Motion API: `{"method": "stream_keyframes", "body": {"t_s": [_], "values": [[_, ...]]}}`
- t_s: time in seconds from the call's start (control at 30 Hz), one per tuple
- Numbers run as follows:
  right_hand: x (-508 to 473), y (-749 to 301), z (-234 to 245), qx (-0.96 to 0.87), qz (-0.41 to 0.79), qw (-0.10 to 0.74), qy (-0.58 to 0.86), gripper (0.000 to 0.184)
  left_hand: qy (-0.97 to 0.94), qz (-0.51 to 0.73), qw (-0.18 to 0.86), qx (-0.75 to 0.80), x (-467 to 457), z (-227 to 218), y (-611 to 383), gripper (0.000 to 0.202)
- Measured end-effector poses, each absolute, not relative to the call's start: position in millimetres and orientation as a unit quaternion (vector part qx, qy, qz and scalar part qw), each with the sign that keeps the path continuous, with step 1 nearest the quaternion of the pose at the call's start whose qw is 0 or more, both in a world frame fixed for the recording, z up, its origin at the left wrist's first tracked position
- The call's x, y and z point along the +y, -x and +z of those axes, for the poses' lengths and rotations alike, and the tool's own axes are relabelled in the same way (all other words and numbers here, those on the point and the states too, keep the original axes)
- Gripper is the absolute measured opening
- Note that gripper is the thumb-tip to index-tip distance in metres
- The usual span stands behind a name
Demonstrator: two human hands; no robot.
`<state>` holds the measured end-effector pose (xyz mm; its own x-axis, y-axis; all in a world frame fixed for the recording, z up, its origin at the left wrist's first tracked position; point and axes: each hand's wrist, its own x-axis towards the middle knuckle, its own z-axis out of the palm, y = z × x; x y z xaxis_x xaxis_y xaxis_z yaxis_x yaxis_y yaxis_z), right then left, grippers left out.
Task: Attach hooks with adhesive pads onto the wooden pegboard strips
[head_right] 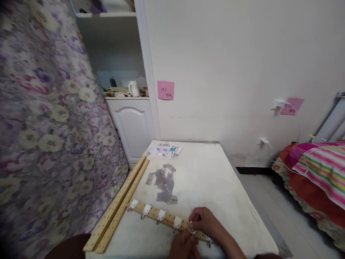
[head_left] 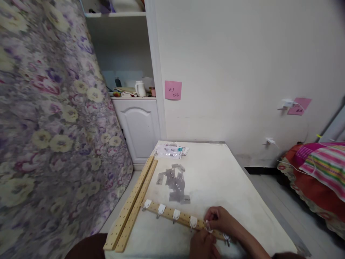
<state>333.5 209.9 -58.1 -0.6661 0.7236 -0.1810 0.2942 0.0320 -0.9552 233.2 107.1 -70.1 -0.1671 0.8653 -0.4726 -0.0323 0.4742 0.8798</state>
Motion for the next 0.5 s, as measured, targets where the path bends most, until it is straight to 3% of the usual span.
{"method": "stream_keyframes", "body": {"t_s": [0.5], "values": [[225.4, -328.5, -64.2, -0.661, 0.636, 0.121, 0.380, 0.018, -0.344, 0.389, 0.547, 0.657, 108.8, -83.3, -231.3, 0.016]]}}
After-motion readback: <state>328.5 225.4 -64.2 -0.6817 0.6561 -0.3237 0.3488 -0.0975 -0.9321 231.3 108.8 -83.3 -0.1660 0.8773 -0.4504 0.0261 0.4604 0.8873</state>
